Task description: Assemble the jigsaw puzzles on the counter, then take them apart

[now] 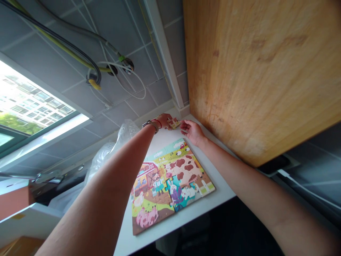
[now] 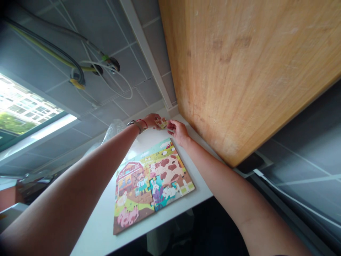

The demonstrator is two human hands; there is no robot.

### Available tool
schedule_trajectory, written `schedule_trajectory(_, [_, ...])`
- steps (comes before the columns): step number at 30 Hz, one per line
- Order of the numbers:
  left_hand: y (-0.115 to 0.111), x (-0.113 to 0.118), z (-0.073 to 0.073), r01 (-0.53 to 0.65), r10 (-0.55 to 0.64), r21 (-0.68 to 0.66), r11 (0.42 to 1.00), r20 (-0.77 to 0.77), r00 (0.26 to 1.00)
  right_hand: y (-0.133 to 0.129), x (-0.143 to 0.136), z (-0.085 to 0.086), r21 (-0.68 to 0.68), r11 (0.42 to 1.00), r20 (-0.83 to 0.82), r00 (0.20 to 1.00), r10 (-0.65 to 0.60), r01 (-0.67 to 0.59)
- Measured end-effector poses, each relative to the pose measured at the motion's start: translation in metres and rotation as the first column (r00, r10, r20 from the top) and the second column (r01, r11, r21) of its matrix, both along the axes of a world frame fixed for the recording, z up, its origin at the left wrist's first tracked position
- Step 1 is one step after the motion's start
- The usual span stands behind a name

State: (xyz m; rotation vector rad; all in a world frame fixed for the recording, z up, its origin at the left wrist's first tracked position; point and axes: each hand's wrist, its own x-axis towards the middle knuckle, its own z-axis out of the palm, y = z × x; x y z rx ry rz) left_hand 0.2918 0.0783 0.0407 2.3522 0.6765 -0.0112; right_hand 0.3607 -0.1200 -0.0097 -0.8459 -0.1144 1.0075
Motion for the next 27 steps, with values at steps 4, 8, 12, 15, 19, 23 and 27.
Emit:
schedule_trajectory(4, [-0.011, -0.014, 0.008, 0.025, -0.027, -0.101, 0.995, -0.027, 0.999, -0.003, 0.000, 0.001, -0.003, 0.983, 0.295, 0.939, -0.176, 0.185])
schedule_trajectory(8, [-0.024, -0.030, 0.009, 0.002, 0.005, -0.199, 0.980, 0.033, 0.999, -0.006, 0.001, -0.001, 0.069, 0.950, 0.735, 0.628, -0.255, 0.305])
schedule_trajectory(12, [-0.035, -0.048, 0.013, -0.033, 0.068, -0.262, 0.964, 0.127, 0.990, -0.006, 0.000, -0.002, 0.013, 0.984, 0.738, 0.662, -0.128, 0.175])
schedule_trajectory(15, [-0.045, -0.070, 0.021, -0.031, 0.097, -0.307, 0.951, 0.202, 0.975, -0.007, -0.004, 0.004, 0.052, 0.993, 0.693, 0.712, -0.114, 0.108])
schedule_trajectory(19, [-0.065, -0.113, 0.023, 0.016, 0.185, -0.430, 0.903, 0.419, 0.889, -0.012, -0.011, 0.013, 0.057, 0.998, 0.678, 0.734, -0.034, -0.007])
schedule_trajectory(23, [-0.083, -0.163, 0.013, -0.162, 0.413, -0.471, 0.867, 0.500, 0.761, -0.014, -0.013, 0.011, 0.012, 1.000, 0.600, 0.800, -0.017, 0.013])
schedule_trajectory(27, [-0.097, -0.211, 0.004, -0.256, 0.556, -0.571, 0.780, 0.446, 0.702, -0.014, -0.011, 0.006, -0.049, 0.996, 0.608, 0.793, -0.032, 0.077])
